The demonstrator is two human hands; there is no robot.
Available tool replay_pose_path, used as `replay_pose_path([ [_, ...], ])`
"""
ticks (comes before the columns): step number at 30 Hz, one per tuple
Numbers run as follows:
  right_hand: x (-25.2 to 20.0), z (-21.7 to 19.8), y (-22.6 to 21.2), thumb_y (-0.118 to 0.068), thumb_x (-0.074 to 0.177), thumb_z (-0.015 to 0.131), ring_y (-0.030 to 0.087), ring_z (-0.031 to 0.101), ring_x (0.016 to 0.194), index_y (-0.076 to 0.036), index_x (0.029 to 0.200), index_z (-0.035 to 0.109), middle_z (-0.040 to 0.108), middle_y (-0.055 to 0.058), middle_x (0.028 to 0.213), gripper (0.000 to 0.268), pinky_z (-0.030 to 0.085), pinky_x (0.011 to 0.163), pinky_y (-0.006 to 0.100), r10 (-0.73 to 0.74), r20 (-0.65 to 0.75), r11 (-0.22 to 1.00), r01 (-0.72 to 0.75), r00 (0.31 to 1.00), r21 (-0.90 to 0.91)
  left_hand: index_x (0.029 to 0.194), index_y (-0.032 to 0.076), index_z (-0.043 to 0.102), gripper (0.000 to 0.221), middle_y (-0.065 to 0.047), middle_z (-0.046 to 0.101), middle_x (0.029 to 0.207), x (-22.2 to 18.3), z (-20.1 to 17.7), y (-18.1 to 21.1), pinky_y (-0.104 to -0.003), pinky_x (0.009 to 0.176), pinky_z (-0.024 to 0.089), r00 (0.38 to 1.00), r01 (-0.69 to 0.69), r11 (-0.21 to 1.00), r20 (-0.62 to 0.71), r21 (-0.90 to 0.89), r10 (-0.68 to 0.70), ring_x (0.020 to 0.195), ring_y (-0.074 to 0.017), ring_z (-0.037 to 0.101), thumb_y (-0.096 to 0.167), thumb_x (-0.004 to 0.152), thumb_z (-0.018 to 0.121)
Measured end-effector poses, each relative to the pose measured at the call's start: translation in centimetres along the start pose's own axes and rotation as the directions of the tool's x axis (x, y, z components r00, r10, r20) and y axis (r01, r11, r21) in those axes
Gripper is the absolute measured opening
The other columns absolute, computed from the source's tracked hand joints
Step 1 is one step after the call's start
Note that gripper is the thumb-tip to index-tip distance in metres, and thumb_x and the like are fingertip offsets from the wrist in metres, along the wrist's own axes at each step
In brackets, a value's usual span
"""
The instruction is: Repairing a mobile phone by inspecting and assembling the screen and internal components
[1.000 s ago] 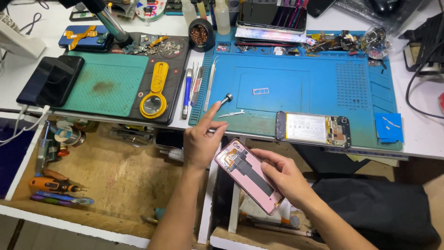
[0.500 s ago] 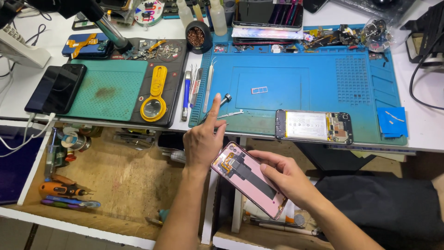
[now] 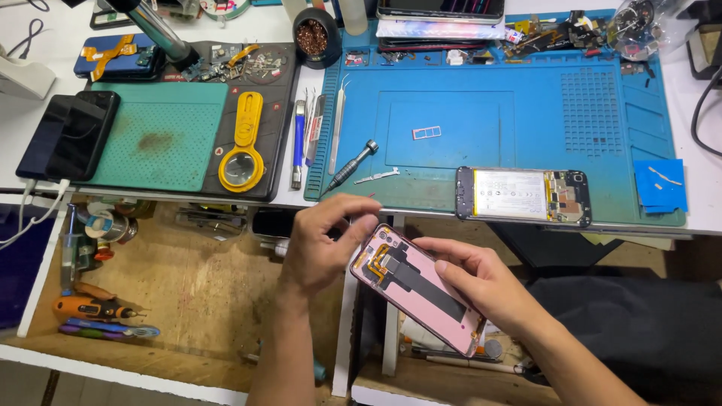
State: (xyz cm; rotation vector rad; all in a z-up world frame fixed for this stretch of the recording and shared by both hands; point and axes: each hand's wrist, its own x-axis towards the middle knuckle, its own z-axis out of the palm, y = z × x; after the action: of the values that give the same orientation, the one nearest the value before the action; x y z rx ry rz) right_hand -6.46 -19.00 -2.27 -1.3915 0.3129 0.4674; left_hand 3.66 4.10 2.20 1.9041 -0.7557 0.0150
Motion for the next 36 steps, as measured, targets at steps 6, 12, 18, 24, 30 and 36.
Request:
replay_pose_path([
  [6,0.0,0.3,-0.5,-0.018,0.093,0.057,0.007,0.065,0.083,-0.016,0.132,0.077,0.082,-0.002,0.114,0.044,0.049,0.07,0.021,-0.009,0.029,0.959,0.017,1.0,-0.283,0.095,0.009,0.078,0.013,-0.002,0.079,0.097,0.3,0.3,0.0,-0.029,0.084,0.054,0.936,0.125,0.991,0.327,0.044,-0.132,0.091,-0.0152,0.073,0.017,0.092,0.068],
  [12,0.0,0.2,-0.9,-0.017,0.093,0.055,0.006,0.067,0.093,-0.019,0.133,0.078,0.083,-0.004,0.12,0.046,0.048,0.076,0.02,0.082,0.044,0.939,-0.062,0.996,-0.339,0.087,0.01,0.079,0.009,-0.001,0.077,0.088,0.1,0.5,-0.5,-0.029,0.076,0.053,0.901,0.145,0.985,0.399,0.091,-0.17,0.081,-0.0143,0.072,0.015,0.087,0.072],
  [18,0.5,-0.2,0.0,-0.019,0.092,0.054,0.006,0.068,0.116,-0.02,0.132,0.076,0.08,-0.006,0.131,0.046,0.047,0.096,0.022,0.002,0.076,0.915,0.029,0.997,-0.403,0.092,0.012,0.08,0.014,0.0,0.078,0.092,0.1,0.9,-1.0,-0.034,0.075,0.053,0.869,0.119,0.969,0.449,0.215,-0.207,0.083,-0.0174,0.074,0.022,0.092,0.069],
  [24,0.4,0.0,0.1,-0.019,0.092,0.054,0.005,0.066,0.102,-0.02,0.133,0.076,0.081,-0.006,0.123,0.047,0.048,0.087,0.021,0.032,0.047,0.924,-0.011,0.998,-0.383,0.092,0.012,0.079,0.011,0.0,0.078,0.091,0.1,1.4,-1.0,-0.033,0.076,0.053,0.888,0.107,0.97,0.417,0.219,-0.193,0.083,-0.0166,0.073,0.02,0.09,0.072],
  [30,0.2,0.1,-0.1,-0.02,0.092,0.055,0.006,0.067,0.096,-0.018,0.133,0.075,0.081,-0.006,0.12,0.046,0.048,0.084,0.021,-0.087,-0.053,0.936,0.064,0.995,-0.346,0.095,0.007,0.077,0.017,-0.007,0.076,0.095,0.2,1.6,0.3,-0.034,0.081,0.054,0.992,-0.04,0.985,0.127,0.165,0.019,0.088,-0.0207,0.071,0.018,0.096,0.065],
  [36,-0.1,0.4,-0.9,-0.016,0.094,0.055,0.009,0.068,0.095,-0.014,0.136,0.073,0.08,0.001,0.119,0.045,0.051,0.082,0.022,-0.093,-0.167,0.977,0.058,0.982,-0.205,0.113,0.013,0.078,0.027,-0.012,0.069,0.131,-0.4,2.3,-0.5,-0.051,0.105,0.045,0.976,-0.136,0.946,0.205,0.294,0.076,0.128,-0.0376,0.059,0.029,0.099,0.062],
])
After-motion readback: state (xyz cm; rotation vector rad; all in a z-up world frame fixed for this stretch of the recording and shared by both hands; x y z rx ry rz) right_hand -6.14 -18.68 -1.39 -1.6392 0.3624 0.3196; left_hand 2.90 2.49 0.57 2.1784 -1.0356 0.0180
